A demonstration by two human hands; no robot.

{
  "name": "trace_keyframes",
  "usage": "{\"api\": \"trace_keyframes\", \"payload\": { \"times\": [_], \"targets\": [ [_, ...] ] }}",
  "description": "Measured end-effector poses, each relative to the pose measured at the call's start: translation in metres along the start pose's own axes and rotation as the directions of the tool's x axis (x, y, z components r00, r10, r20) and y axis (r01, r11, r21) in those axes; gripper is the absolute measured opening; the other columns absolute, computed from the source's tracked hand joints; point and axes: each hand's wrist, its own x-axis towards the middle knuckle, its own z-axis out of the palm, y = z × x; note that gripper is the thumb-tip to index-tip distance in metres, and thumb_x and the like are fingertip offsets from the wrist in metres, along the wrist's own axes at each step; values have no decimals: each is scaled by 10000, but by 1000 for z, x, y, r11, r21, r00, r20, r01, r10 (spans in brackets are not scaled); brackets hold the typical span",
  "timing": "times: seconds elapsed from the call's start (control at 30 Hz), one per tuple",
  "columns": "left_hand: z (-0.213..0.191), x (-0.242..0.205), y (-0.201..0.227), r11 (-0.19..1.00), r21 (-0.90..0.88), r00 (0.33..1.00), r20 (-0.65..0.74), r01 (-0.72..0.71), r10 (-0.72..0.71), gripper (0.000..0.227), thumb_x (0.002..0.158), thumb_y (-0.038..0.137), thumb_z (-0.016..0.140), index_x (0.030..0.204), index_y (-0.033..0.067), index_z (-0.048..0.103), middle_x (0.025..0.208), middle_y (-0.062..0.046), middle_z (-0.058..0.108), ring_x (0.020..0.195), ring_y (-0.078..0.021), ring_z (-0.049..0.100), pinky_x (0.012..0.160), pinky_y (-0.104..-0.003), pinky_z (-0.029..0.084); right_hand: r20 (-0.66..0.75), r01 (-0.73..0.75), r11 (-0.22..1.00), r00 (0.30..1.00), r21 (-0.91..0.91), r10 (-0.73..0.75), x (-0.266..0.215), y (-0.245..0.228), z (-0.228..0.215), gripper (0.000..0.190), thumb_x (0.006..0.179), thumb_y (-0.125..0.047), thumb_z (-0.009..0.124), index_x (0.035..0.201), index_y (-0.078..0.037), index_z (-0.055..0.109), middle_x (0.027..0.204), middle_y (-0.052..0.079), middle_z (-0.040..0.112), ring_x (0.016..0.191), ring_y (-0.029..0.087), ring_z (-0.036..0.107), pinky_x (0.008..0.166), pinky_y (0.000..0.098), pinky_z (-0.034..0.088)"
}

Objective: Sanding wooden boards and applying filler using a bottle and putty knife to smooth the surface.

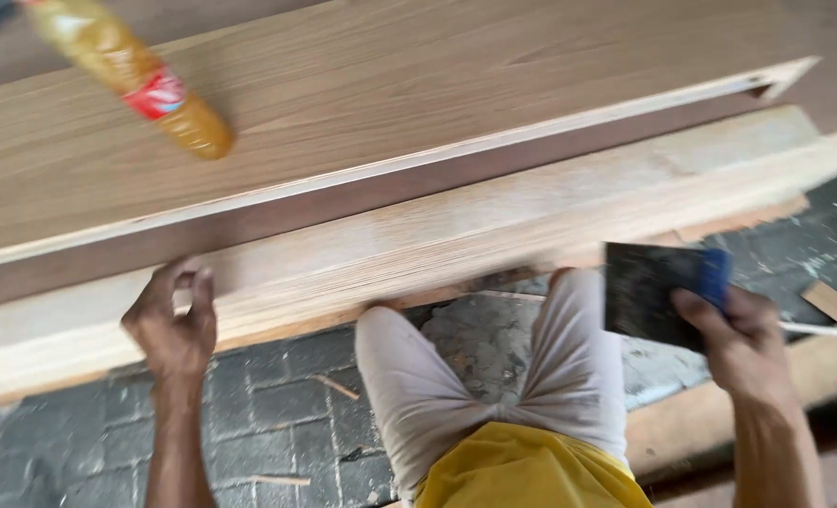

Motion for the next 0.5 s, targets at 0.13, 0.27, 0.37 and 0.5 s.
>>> {"api": "trace_keyframes", "payload": {
  "times": [0.13, 0.27, 0.37, 0.5],
  "targets": [
    [3, 60, 14, 900, -365, 893, -282, 238, -350, 259, 1070, 306, 775, 1156, 113, 625, 691, 44, 448, 640, -46, 403, 577, -229, 334, -513, -205, 966, 819, 157, 257, -19, 104, -40, 248, 1085, -327, 792, 976, -260, 579, 950, -205, 548, 854, -106, 511, 727, 100, 394],
    [13, 123, -11, 853, -496, 948, -163, 162, -275, 694, 981, 475, 826, 1444, 273, 351, 1317, -96, 455, 1166, -238, 514, 835, -382, 587, -302, -265, 819, 836, 508, 458, -27, 98, -42, 499, 961, -431, 658, 1454, -385, 591, 1407, -269, 660, 1319, -98, 649, 1201, 186, 561],
    [66, 162, -65, 701, -664, 950, 44, 259, -309, 1129, 949, 428, 1053, 1611, 318, 146, 1708, -182, 209, 1554, -423, 333, 1101, -617, 539, -401, -66, 781, 829, 622, 389, -49, 59, -26, 492, 906, -156, 684, 1355, -355, 673, 1287, -168, 724, 1161, 18, 708, 1079, 244, 610],
    [103, 207, -63, 517, -846, 963, -15, 132, -270, 930, 903, -167, 977, 1503, 204, 372, 1428, -162, 577, 1244, -308, 679, 1047, -461, 707, -279, -128, 708, 859, 695, 429, -66, 39, -1, 369, 848, -99, 732, 1210, -156, 684, 1187, -1, 728, 1045, 139, 707, 998, 304, 606]
  ]
}}
